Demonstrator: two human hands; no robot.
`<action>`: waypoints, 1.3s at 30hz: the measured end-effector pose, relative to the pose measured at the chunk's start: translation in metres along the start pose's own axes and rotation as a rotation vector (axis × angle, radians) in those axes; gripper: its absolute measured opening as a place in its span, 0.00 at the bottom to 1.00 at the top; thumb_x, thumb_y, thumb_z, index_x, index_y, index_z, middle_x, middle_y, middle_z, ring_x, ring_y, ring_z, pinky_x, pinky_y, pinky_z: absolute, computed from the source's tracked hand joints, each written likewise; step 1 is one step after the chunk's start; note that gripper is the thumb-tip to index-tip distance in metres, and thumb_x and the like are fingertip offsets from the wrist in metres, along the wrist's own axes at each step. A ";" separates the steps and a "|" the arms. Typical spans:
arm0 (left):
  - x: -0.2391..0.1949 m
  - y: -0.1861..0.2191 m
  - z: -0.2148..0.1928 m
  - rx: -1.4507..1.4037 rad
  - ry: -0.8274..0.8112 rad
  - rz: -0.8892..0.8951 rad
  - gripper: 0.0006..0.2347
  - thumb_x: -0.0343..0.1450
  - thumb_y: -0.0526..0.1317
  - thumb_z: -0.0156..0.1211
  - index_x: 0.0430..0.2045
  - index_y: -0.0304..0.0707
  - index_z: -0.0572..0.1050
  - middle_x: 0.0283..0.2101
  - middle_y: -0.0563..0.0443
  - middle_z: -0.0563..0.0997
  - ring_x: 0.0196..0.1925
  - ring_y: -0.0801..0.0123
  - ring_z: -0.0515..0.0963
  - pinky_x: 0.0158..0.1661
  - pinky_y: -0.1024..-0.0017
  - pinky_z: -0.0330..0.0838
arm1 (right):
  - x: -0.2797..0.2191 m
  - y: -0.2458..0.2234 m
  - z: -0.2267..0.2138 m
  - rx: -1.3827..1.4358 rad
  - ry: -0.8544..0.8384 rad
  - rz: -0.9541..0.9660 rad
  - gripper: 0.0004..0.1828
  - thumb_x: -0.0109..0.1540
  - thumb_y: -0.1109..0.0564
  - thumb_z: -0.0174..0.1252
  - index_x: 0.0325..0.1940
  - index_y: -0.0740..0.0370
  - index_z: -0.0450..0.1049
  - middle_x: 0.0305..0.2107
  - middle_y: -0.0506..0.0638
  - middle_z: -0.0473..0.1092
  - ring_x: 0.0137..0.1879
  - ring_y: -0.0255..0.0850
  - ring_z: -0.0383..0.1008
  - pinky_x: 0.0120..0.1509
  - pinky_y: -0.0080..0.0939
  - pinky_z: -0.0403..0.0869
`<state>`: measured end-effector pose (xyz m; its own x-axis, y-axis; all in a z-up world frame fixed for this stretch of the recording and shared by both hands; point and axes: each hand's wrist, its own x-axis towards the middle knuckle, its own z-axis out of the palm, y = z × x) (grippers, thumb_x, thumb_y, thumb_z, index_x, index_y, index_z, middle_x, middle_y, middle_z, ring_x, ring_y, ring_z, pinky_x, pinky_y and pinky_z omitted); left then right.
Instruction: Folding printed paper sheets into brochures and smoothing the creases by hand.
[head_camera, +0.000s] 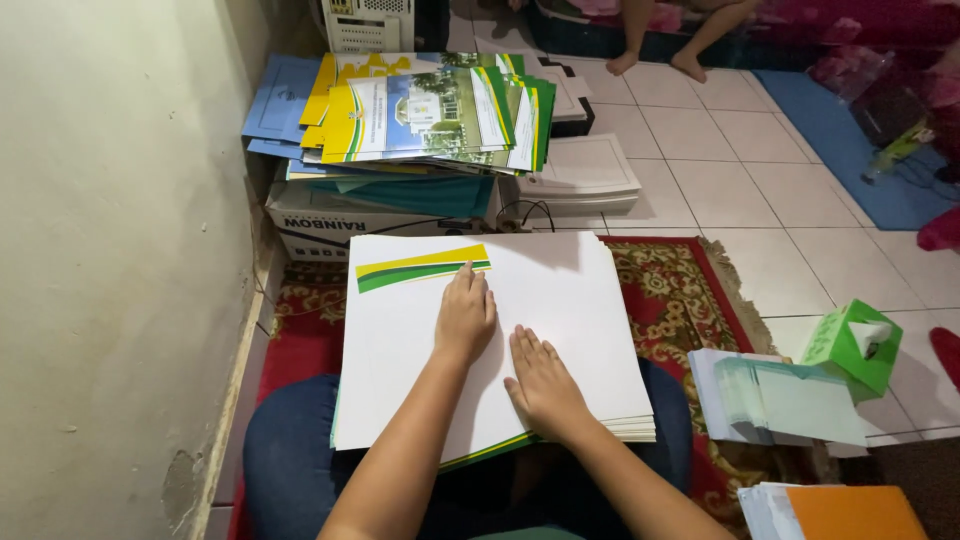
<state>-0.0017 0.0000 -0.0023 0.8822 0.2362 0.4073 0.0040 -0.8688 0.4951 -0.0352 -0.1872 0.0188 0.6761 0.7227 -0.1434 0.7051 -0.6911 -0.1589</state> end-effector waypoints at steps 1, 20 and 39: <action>-0.001 0.001 -0.003 0.000 -0.012 -0.002 0.19 0.76 0.42 0.42 0.57 0.27 0.71 0.63 0.31 0.70 0.67 0.48 0.70 0.65 0.60 0.62 | 0.000 0.001 0.001 -0.021 -0.002 -0.007 0.38 0.71 0.40 0.27 0.79 0.68 0.41 0.76 0.63 0.40 0.81 0.53 0.37 0.80 0.54 0.36; 0.005 0.008 -0.004 -0.131 0.034 -0.030 0.34 0.76 0.60 0.35 0.59 0.20 0.67 0.60 0.19 0.68 0.63 0.34 0.71 0.62 0.53 0.64 | 0.197 0.052 0.003 -0.067 0.136 -0.011 0.36 0.69 0.51 0.37 0.81 0.59 0.41 0.77 0.55 0.43 0.82 0.48 0.41 0.82 0.53 0.42; 0.000 0.009 -0.005 -0.105 0.015 -0.022 0.32 0.77 0.59 0.36 0.58 0.20 0.68 0.60 0.22 0.70 0.63 0.37 0.71 0.62 0.54 0.64 | 0.100 0.015 -0.016 -0.051 0.107 0.005 0.38 0.68 0.46 0.40 0.80 0.61 0.42 0.77 0.54 0.42 0.82 0.45 0.38 0.82 0.50 0.41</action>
<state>-0.0040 -0.0054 0.0056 0.8751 0.2623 0.4067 -0.0266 -0.8130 0.5817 0.0463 -0.1254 0.0182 0.6968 0.7162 -0.0382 0.7096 -0.6962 -0.1085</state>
